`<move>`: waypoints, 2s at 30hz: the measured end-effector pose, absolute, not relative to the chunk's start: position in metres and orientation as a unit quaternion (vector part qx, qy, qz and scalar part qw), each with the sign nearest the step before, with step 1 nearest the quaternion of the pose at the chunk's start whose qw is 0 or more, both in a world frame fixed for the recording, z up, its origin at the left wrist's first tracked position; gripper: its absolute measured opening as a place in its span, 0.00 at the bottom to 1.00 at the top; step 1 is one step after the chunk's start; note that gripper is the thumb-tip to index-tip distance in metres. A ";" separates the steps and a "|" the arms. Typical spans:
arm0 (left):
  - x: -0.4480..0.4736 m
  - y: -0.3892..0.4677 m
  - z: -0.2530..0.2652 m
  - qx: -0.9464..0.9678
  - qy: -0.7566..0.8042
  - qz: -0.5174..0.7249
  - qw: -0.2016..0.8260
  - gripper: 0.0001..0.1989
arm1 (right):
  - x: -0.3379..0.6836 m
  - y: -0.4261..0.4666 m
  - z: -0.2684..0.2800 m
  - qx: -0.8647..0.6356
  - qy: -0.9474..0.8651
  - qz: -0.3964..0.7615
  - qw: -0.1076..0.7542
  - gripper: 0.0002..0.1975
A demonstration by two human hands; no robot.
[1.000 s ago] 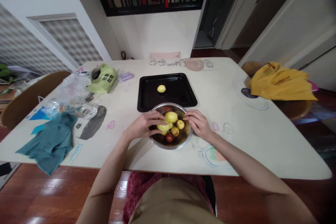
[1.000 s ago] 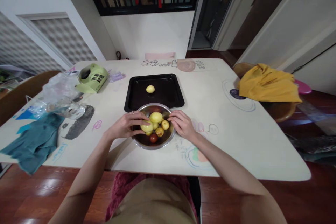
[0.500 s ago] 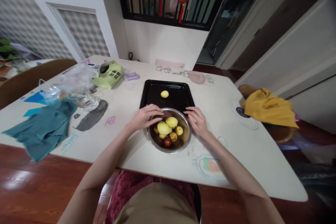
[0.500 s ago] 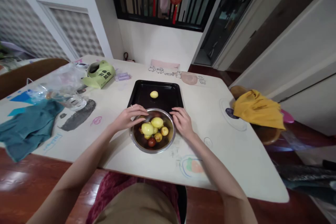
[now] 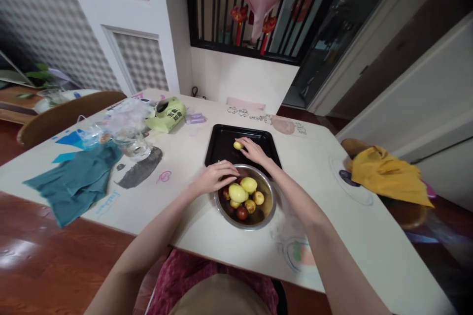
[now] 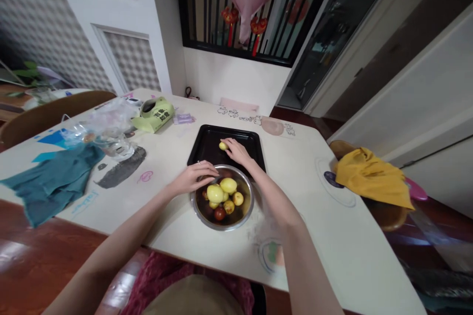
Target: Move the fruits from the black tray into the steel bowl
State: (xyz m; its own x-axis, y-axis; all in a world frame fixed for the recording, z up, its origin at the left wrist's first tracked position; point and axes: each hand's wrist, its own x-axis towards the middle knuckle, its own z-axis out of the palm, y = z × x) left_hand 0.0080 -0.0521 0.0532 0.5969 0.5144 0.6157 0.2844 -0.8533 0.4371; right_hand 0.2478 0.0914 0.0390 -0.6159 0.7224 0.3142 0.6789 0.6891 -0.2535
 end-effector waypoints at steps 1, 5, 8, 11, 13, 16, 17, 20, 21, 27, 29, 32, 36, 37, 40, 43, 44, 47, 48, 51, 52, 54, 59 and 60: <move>0.008 -0.052 0.052 0.881 0.227 0.387 0.150 0.13 | 0.247 0.092 0.038 -0.390 -0.897 0.055 0.200 0.25; 0.010 -0.051 0.049 0.883 0.227 0.383 0.148 0.13 | 0.251 0.087 0.038 -0.401 -0.892 0.052 0.202 0.22; 0.010 -0.051 0.048 0.884 0.227 0.380 0.150 0.13 | 0.262 0.075 0.041 -0.414 -0.881 0.046 0.223 0.21; 0.010 -0.051 0.047 0.884 0.229 0.374 0.161 0.15 | 0.275 0.053 0.049 -0.409 -0.860 0.033 0.303 0.20; 0.009 -0.051 0.048 0.884 0.231 0.372 0.165 0.16 | 0.284 0.032 0.057 -0.392 -0.846 0.031 0.361 0.19; 0.009 -0.051 0.048 0.883 0.233 0.370 0.167 0.16 | 0.294 -0.008 0.069 -0.369 -0.832 0.042 0.412 0.19; 0.009 -0.051 0.048 0.883 0.234 0.370 0.168 0.16 | 0.296 -0.022 0.072 -0.363 -0.830 0.045 0.421 0.19; 0.009 -0.051 0.048 0.882 0.234 0.370 0.173 0.16 | 0.301 -0.063 0.078 -0.344 -0.835 0.052 0.427 0.20; 0.009 -0.051 0.048 0.882 0.235 0.370 0.173 0.16 | 0.301 -0.075 0.079 -0.333 -0.844 0.059 0.416 0.21; 0.009 -0.050 0.045 0.882 0.240 0.369 0.168 0.16 | 0.302 -0.113 0.081 -0.283 -0.887 0.118 0.346 0.22; 0.009 -0.050 0.045 0.881 0.238 0.372 0.168 0.15 | 0.302 -0.116 0.080 -0.278 -0.893 0.128 0.330 0.22; 0.008 -0.050 0.045 0.882 0.236 0.374 0.165 0.15 | 0.303 -0.116 0.080 -0.269 -0.903 0.137 0.305 0.20; 0.008 -0.049 0.045 0.885 0.231 0.371 0.161 0.14 | 0.304 -0.116 0.080 -0.278 -0.906 0.148 0.281 0.18; 0.008 -0.049 0.045 0.886 0.230 0.370 0.161 0.14 | 0.305 -0.117 0.079 -0.282 -0.906 0.149 0.279 0.17; 0.008 -0.050 0.046 0.887 0.231 0.364 0.163 0.14 | 0.306 -0.116 0.077 -0.285 -0.905 0.151 0.277 0.17; 0.008 -0.050 0.046 0.889 0.237 0.357 0.162 0.15 | 0.309 -0.115 0.073 -0.284 -0.904 0.156 0.280 0.18; 0.008 -0.051 0.047 0.890 0.238 0.354 0.161 0.15 | 0.310 -0.115 0.072 -0.285 -0.903 0.158 0.281 0.19; 0.008 -0.051 0.047 0.892 0.235 0.353 0.158 0.15 | 0.313 -0.113 0.069 -0.289 -0.899 0.165 0.286 0.20; 0.008 -0.051 0.048 0.892 0.233 0.355 0.157 0.15 | 0.314 -0.113 0.068 -0.290 -0.897 0.167 0.289 0.21; 0.008 -0.050 0.048 0.891 0.229 0.361 0.152 0.14 | 0.316 -0.112 0.066 -0.288 -0.892 0.173 0.301 0.22; 0.008 -0.050 0.048 0.891 0.227 0.363 0.150 0.14 | 0.317 -0.112 0.066 -0.288 -0.891 0.174 0.304 0.23; 0.008 -0.050 0.048 0.892 0.222 0.366 0.145 0.14 | 0.319 -0.112 0.066 -0.290 -0.888 0.177 0.310 0.24; 0.008 -0.049 0.048 0.891 0.214 0.376 0.136 0.13 | 0.329 -0.107 0.066 -0.335 -0.858 0.166 0.352 0.21; 0.007 -0.049 0.048 0.891 0.212 0.378 0.133 0.13 | 0.332 -0.105 0.065 -0.351 -0.848 0.156 0.366 0.18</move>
